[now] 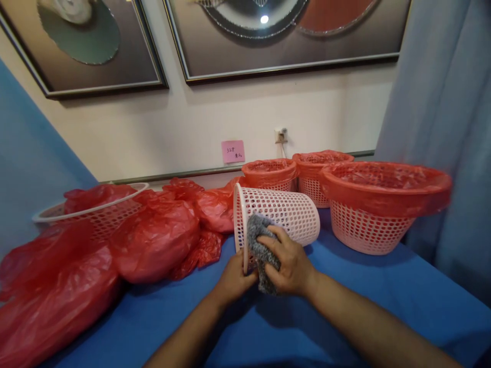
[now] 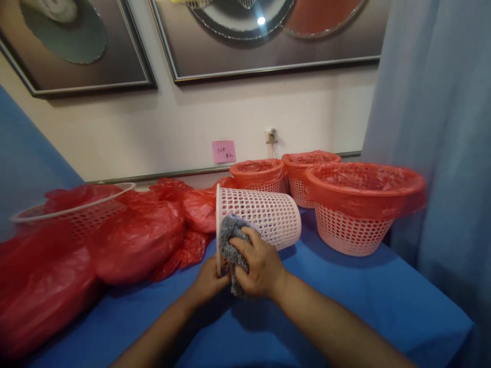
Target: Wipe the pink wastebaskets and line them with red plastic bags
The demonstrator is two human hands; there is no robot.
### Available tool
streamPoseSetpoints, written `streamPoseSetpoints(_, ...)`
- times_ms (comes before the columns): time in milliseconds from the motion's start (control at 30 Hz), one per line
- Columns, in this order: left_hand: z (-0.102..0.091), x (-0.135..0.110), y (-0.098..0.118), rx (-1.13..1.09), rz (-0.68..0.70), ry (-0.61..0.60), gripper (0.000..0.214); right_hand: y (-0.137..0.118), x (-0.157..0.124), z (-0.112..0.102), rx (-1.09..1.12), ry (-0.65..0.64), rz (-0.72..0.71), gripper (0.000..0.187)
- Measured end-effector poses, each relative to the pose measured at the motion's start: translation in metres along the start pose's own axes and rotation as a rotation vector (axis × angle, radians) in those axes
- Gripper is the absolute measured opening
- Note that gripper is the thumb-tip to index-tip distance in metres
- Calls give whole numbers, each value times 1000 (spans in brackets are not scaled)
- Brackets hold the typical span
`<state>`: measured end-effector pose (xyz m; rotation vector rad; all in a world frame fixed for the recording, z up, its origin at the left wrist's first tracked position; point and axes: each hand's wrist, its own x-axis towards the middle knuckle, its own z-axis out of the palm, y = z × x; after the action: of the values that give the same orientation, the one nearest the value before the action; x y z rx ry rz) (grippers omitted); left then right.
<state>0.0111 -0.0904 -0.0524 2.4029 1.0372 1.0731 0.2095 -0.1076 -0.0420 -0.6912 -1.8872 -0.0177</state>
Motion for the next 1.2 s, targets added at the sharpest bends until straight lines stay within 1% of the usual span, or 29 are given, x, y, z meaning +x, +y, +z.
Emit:
streamPoseSetpoints(33, -3, 4, 4, -100, 0, 62, 19, 2, -5, 7, 4, -6, -40, 59)
streamPoseSetpoints(67, -6, 8, 7, -184, -6, 99, 19, 5, -11, 12, -1, -5, -86, 60)
streamPoseSetpoints(133, -7, 13, 10, -264, -8, 106, 21, 13, -19, 19, -33, 4, -178, 62)
streamPoseSetpoints(167, -5, 14, 9, -293, -6, 106, 21, 19, -23, 20, -56, 18, -204, 62)
streamPoseSetpoints(200, -3, 13, 8, -307, -4, 100, 22, 27, -25, 19, -82, 47, -200, 61)
streamPoseSetpoints(233, 1, 10, 5, -302, 0, 93, 21, 38, -28, 17, -110, 92, -155, 59)
streamPoseSetpoints(267, 5, 6, 1, -291, 3, 94, 21, 51, -29, 14, -138, 159, -67, 57)
streamPoseSetpoints(333, 13, -3, -8, -221, 30, 84, 26, 82, -32, 6, -186, 331, 198, 50)
streamPoseSetpoints(400, 18, -11, -15, -110, 85, 30, 34, 114, -34, -3, -207, 461, 464, 43)
streamPoseSetpoints(433, 19, -14, -18, -67, 110, 2, 38, 127, -34, -6, -204, 493, 552, 41)
streamPoseSetpoints(467, 18, -15, -20, -36, 131, -25, 40, 136, -35, -9, -197, 507, 599, 40)
streamPoseSetpoints(500, 17, -16, -21, -21, 143, -43, 42, 140, -35, -10, -187, 503, 607, 40)
streamPoseSetpoints(533, 16, -15, -21, -16, 146, -49, 44, 138, -34, -11, -177, 483, 577, 40)
streamPoseSetpoints(600, 13, -13, -19, -17, 134, -61, 45, 120, -34, -9, -152, 410, 441, 43)
streamPoseSetpoints(733, 11, -11, -13, -41, 120, -140, 39, 56, -34, 1, -10, 183, 48, 57)
streamPoseSetpoints(800, 12, -12, -10, -54, 118, -180, 32, 30, -35, 4, 88, 118, -93, 63)
streamPoseSetpoints(833, 13, -13, -8, -61, 110, -191, 29, 21, -35, 5, 121, 106, -127, 65)
streamPoseSetpoints(900, 14, -14, -5, -79, 83, -187, 27, 12, -34, 5, 141, 103, -147, 67)
streamPoseSetpoints(933, 14, -15, -4, -89, 74, -166, 28, 10, -32, 5, 139, 101, -158, 67)
streamPoseSetpoints(1000, 15, -18, -3, -99, 76, -72, 31, 10, -30, 4, 131, 84, -189, 68)
streamPoseSetpoints(1100, 15, -20, -6, -91, 156, 65, 31, 12, -28, 5, 161, 59, -210, 71)
streamPoseSetpoints(1133, 15, -21, -8, -85, 194, 81, 30, 14, -28, 5, 157, 45, -197, 71)
streamPoseSetpoints(1200, 15, -22, -12, -71, 228, 63, 30, 20, -29, 4, 119, 51, -134, 70)
